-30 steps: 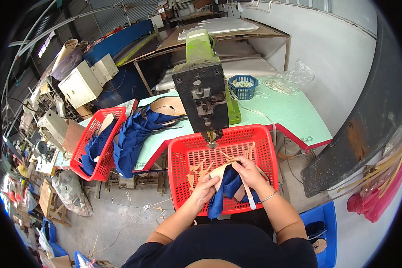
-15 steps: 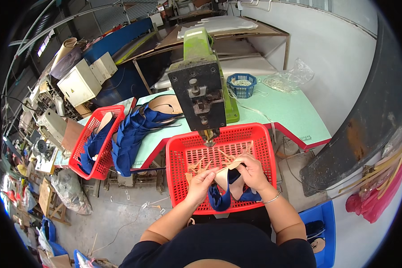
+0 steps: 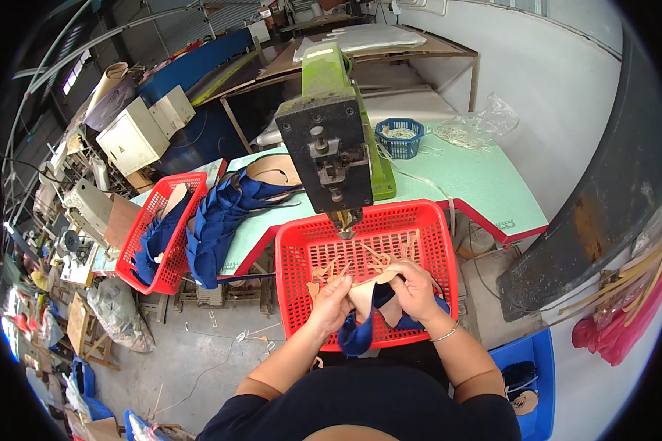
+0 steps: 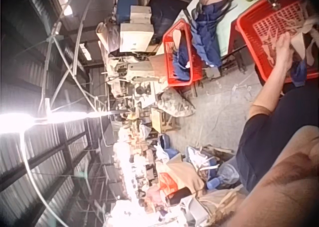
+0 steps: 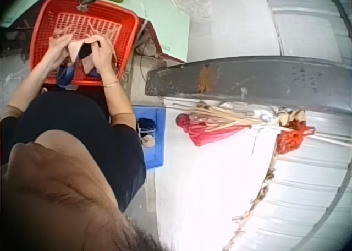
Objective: The person assembles blue sandals by attaching white straps to the soles using a manual press machine. They repeatedly pick up a sole and a strap, align them under the press, and activate the machine to secure the strap. Finished sandals are placed into a red basket.
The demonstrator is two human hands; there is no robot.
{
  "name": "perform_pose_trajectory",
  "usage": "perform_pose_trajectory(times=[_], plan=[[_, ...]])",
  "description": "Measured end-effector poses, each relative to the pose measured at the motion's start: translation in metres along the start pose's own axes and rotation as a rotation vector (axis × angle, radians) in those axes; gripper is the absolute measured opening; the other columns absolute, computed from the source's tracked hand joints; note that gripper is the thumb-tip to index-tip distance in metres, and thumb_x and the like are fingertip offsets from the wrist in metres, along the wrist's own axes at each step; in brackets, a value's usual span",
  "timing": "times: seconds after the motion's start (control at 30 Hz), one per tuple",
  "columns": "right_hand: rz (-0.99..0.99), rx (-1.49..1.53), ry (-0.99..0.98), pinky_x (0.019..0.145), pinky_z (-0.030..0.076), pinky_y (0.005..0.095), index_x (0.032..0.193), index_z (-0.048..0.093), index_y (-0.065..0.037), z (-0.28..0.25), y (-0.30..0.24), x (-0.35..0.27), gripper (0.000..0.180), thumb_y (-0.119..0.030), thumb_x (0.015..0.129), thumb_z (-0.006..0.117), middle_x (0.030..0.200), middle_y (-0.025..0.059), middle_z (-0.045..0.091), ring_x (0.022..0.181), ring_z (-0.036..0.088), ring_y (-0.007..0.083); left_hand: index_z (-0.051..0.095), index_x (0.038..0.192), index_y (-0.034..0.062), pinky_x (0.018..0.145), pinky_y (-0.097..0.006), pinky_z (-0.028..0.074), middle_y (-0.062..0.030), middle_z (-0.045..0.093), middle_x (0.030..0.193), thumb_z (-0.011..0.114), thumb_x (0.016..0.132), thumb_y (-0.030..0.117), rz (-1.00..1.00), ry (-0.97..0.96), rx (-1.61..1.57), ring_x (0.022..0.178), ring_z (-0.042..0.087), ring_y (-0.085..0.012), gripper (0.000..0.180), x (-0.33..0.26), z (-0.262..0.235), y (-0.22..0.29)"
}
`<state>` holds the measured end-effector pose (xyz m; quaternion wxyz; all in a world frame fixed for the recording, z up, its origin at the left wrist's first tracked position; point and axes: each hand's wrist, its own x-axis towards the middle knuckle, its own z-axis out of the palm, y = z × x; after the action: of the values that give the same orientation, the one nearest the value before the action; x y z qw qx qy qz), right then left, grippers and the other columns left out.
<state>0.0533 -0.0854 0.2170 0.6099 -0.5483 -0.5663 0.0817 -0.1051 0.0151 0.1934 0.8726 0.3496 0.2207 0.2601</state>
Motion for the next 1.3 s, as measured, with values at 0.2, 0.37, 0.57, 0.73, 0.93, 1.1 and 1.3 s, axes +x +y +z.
perform_pose_trajectory(times=[0.2, 0.37, 0.57, 0.73, 0.93, 1.1, 1.3], plan=[[0.304, 0.426, 0.122, 0.073, 0.043, 0.0226, 0.093, 0.058, -0.001, -0.001, 0.017, 0.000, 0.012, -0.012, 0.088, 0.057, 0.089, 0.0027, 0.060, 0.082, 0.054, 0.0087, 0.059, 0.101, 0.0002, 0.066, -0.021, 0.045, -0.0017, 0.060, 0.088, 0.060, 0.087, 0.018, 0.085, -0.114, 0.187, 0.073, 0.056, -0.0089, 0.022, 0.012, -0.001, -0.002], [0.500, 0.810, 0.135, 0.078, 0.042, 0.0227, 0.097, 0.058, -0.002, -0.005, 0.021, 0.009, 0.015, -0.015, 0.089, 0.056, 0.095, 0.0024, 0.060, 0.086, 0.053, 0.0080, 0.063, 0.079, -0.0009, 0.058, -0.023, 0.041, -0.0005, 0.053, 0.067, 0.066, 0.082, 0.018, 0.619, -0.003, 0.859, 0.063, 0.051, -0.0080, 0.019, 0.012, 0.017, 0.020], [0.681, 1.038, 0.086, 0.075, 0.051, 0.0273, 0.104, 0.057, 0.001, -0.011, 0.004, 0.024, 0.021, -0.014, 0.090, 0.052, 0.096, 0.0076, 0.063, 0.084, 0.062, 0.0140, 0.064, 0.069, -0.0011, 0.054, -0.023, 0.039, 0.0014, 0.055, 0.063, 0.066, 0.081, 0.015, 0.580, 0.065, 0.841, 0.060, 0.048, -0.0057, 0.020, 0.020, 0.034, 0.042], [0.718, 1.133, -0.075, 0.079, 0.050, 0.0287, 0.104, 0.057, 0.002, -0.037, 0.010, 0.035, 0.023, -0.015, 0.090, 0.052, 0.097, 0.0096, 0.064, 0.087, 0.062, 0.0160, 0.066, 0.069, -0.0005, 0.053, -0.024, 0.040, -0.0008, 0.056, 0.061, 0.069, 0.079, 0.019, 0.624, 0.090, 0.826, 0.057, 0.050, -0.0059, 0.022, 0.024, 0.051, 0.057], [0.718, 1.019, -0.042, 0.076, 0.049, 0.0277, 0.099, 0.060, 0.002, -0.038, 0.011, 0.043, 0.021, -0.016, 0.088, 0.056, 0.093, 0.0084, 0.064, 0.083, 0.062, 0.0147, 0.066, 0.066, 0.0006, 0.053, -0.022, 0.040, -0.0005, 0.058, 0.060, 0.071, 0.077, 0.016, 0.743, 0.152, 0.870, 0.057, 0.052, -0.0059, 0.020, 0.027, 0.055, 0.065], [0.709, 1.009, -0.022, 0.073, 0.050, 0.0269, 0.094, 0.061, 0.001, -0.035, 0.010, 0.050, 0.019, -0.016, 0.088, 0.056, 0.089, 0.0077, 0.065, 0.078, 0.062, 0.0140, 0.065, 0.064, 0.0010, 0.052, -0.022, 0.039, -0.0005, 0.057, 0.059, 0.071, 0.077, 0.016, 0.722, 0.181, 0.876, 0.056, 0.051, -0.0058, 0.021, 0.027, 0.054, 0.068], [0.737, 0.952, -0.032, 0.067, 0.051, 0.0254, 0.092, 0.061, 0.002, -0.034, 0.005, 0.065, 0.019, -0.016, 0.087, 0.058, 0.084, 0.0076, 0.065, 0.071, 0.062, 0.0126, 0.061, 0.061, 0.0009, 0.049, -0.023, 0.037, 0.0007, 0.054, 0.057, 0.071, 0.076, 0.013, 0.810, 0.210, 0.830, 0.055, 0.048, -0.0052, 0.022, 0.024, 0.054, 0.064]])
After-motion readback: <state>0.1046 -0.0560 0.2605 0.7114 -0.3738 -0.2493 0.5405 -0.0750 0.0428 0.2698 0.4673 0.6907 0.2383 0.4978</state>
